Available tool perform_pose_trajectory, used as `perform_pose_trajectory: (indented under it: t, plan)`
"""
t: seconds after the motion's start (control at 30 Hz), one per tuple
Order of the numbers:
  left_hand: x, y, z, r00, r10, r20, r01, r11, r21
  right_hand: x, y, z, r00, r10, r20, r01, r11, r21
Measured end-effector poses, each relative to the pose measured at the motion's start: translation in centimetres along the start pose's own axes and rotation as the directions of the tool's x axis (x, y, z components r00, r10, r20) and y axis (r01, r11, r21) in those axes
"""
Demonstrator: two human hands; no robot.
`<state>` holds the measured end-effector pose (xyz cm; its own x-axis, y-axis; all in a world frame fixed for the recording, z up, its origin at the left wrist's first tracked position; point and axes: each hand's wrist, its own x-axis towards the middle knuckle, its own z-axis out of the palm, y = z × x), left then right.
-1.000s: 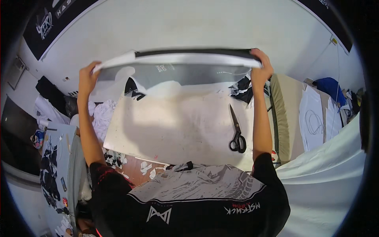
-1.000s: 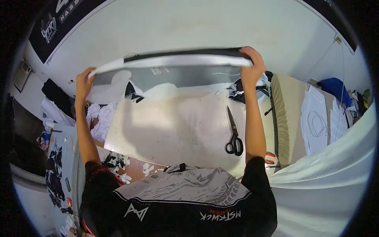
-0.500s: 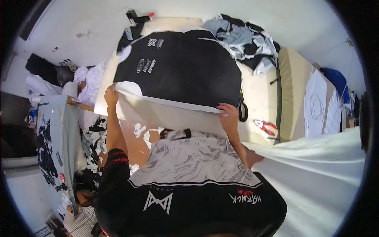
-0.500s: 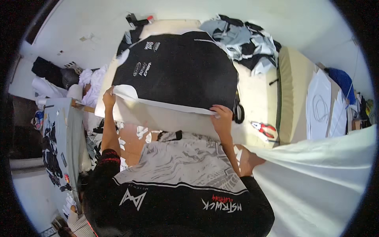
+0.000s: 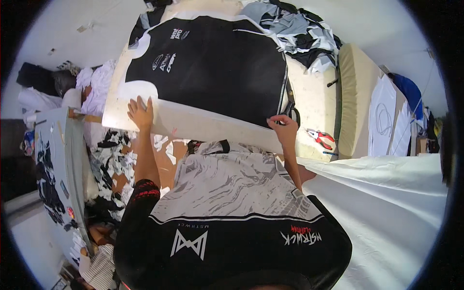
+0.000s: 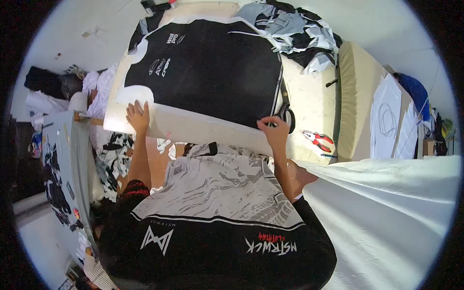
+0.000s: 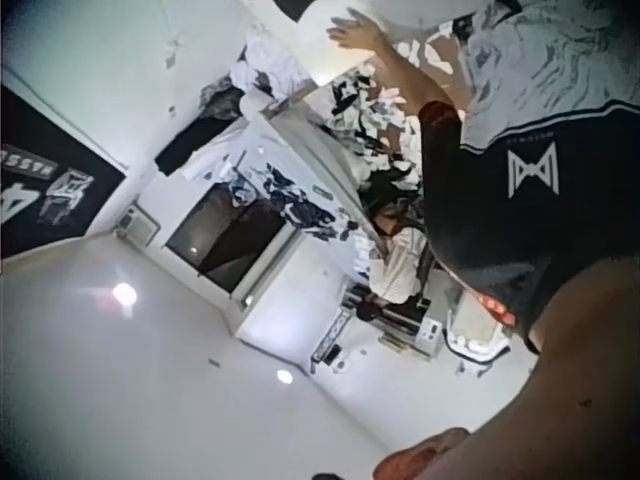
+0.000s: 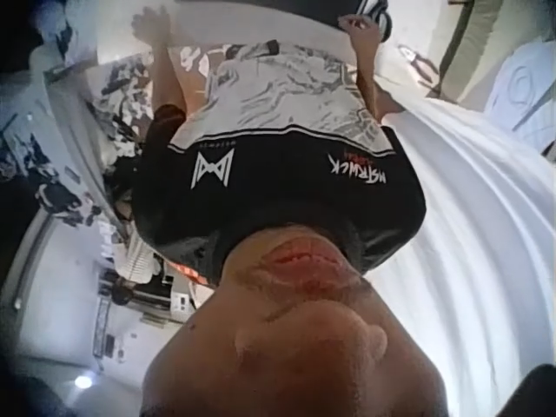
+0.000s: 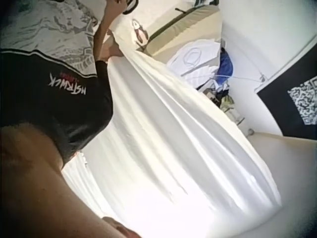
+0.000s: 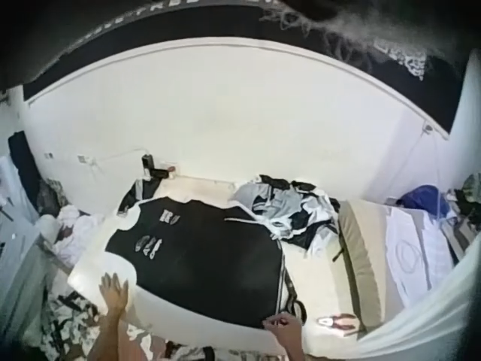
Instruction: Cutting out garment pattern pieces from large sheets of fabric using scissors.
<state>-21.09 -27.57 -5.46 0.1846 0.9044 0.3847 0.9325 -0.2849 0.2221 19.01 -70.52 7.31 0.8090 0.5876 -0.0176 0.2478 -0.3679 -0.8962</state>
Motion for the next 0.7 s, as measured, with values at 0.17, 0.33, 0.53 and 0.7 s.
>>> perform_pose_trajectory:
  t: [0.17,0.33,0.53,0.7]
  plan:
    - [0.0,0.2,-0.1,0.998,0.02,-0.066,-0.019,1.0,0.016,2.3,4.0,-0.4,0.864,-0.417,-0.283,0.282,0.865,-0.414]
    - [0.2,0.4,-0.6,0.998,0.029,-0.061,-0.027,0.999,0.024,2.4,6.8,-1.4,0.932,-0.182,-0.314,0.046,0.917,-0.397]
    - [-0.6,0.1,-0.6,0.995,0.037,-0.09,-0.035,0.999,0.018,1.9,7.1,-2.1,0.956,-0.108,-0.275,-0.048,0.861,-0.506]
    - [-0.5,-0.9,-0.4,0.996,0.017,-0.086,-0.016,1.0,0.016,1.7,5.6,-2.7,0.961,0.173,-0.215,-0.273,0.717,-0.641]
